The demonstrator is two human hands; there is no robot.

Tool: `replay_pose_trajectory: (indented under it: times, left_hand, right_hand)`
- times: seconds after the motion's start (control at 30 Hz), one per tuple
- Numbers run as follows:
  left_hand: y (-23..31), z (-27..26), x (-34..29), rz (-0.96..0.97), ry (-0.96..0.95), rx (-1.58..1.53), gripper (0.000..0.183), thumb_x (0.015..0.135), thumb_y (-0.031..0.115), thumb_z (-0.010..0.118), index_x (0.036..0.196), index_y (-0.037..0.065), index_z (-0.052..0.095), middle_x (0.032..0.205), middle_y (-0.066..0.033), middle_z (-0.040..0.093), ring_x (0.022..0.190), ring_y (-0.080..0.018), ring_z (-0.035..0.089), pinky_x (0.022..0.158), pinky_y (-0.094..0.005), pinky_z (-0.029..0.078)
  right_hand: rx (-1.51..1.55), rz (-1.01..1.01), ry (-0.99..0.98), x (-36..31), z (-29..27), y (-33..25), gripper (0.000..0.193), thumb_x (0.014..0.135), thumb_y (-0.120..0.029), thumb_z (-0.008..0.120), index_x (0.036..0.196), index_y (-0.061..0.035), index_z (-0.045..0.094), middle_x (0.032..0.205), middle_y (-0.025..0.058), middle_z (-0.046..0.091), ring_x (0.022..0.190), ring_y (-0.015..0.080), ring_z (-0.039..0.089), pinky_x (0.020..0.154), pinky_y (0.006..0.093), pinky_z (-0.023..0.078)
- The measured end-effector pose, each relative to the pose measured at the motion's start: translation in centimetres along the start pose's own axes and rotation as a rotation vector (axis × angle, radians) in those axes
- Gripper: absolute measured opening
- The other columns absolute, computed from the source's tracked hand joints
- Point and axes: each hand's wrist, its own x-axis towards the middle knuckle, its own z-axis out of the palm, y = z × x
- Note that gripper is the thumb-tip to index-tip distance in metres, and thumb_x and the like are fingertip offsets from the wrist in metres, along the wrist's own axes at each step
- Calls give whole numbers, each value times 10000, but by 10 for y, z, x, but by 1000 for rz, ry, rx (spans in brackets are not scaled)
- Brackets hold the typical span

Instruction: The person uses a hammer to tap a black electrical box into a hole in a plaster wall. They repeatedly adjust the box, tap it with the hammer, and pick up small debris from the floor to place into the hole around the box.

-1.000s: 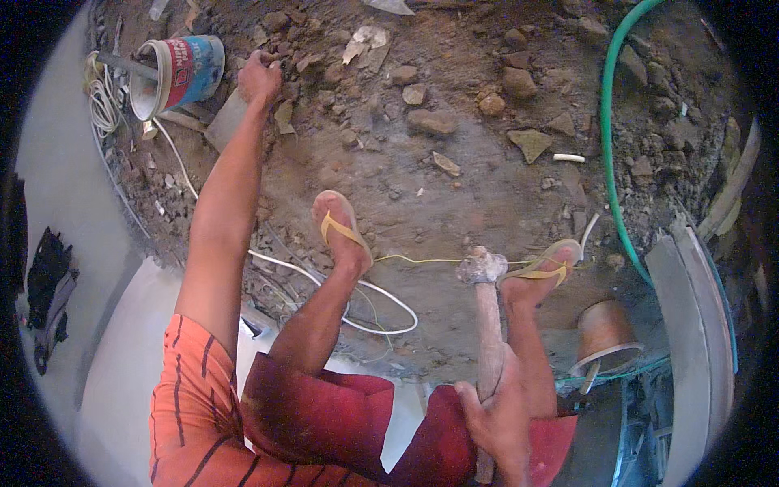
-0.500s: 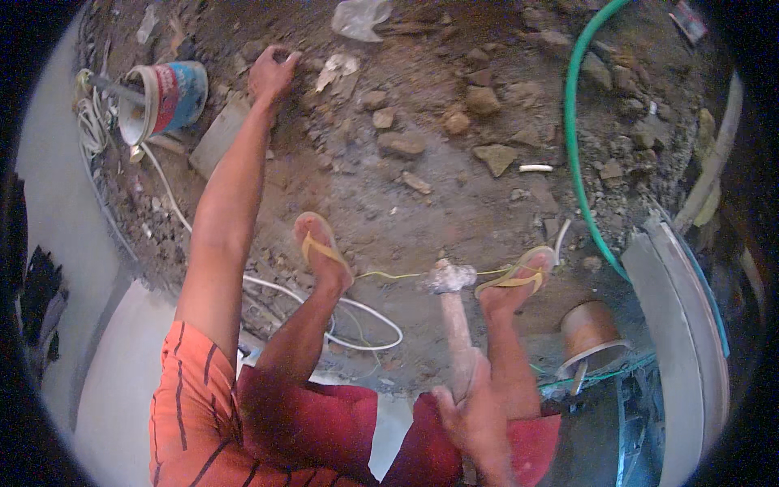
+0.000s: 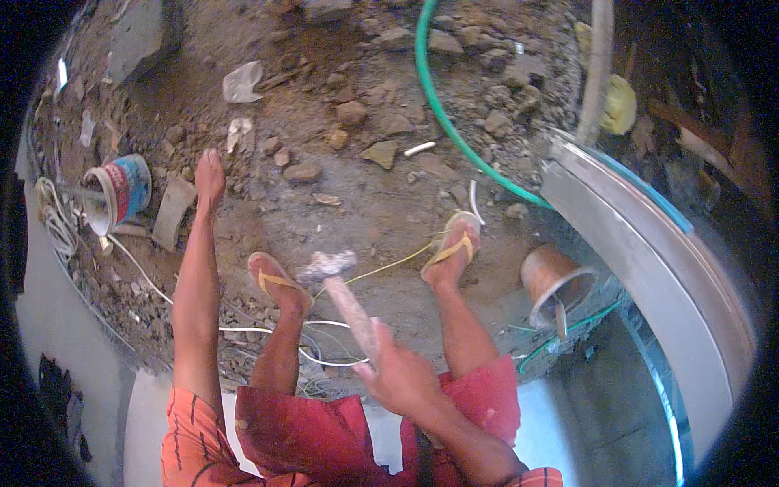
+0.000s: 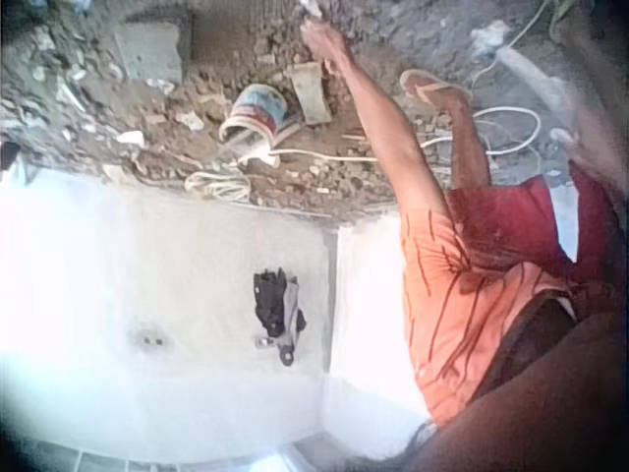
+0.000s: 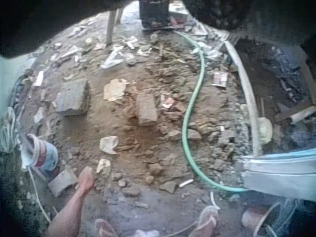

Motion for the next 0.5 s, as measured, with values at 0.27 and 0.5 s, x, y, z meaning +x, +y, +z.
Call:
replay_pose_trajectory:
  times: [0.27, 0.5]
  left_hand:
    - [19, 62, -126, 148, -272, -218, 257, 881, 186, 419, 957, 9, 590, 770, -172, 606, 715, -312, 580, 693, -396, 450]
    - [90, 122, -222, -108, -547, -929, 228, 819, 46, 446, 985, 54, 602, 678, -48, 582, 537, -120, 525, 466, -264, 417]
  right_hand:
    - [167, -147, 36, -3, -1, 15, 737, 806, -327, 615, 1329, 31, 240, 998, 332, 571, 936, 466, 567, 807, 501, 451]
    - [341, -200, 98, -8, -15, 32, 737, 794, -294, 636, 1316, 59, 254, 1018, 327, 565, 952, 463, 564, 827, 486, 445]
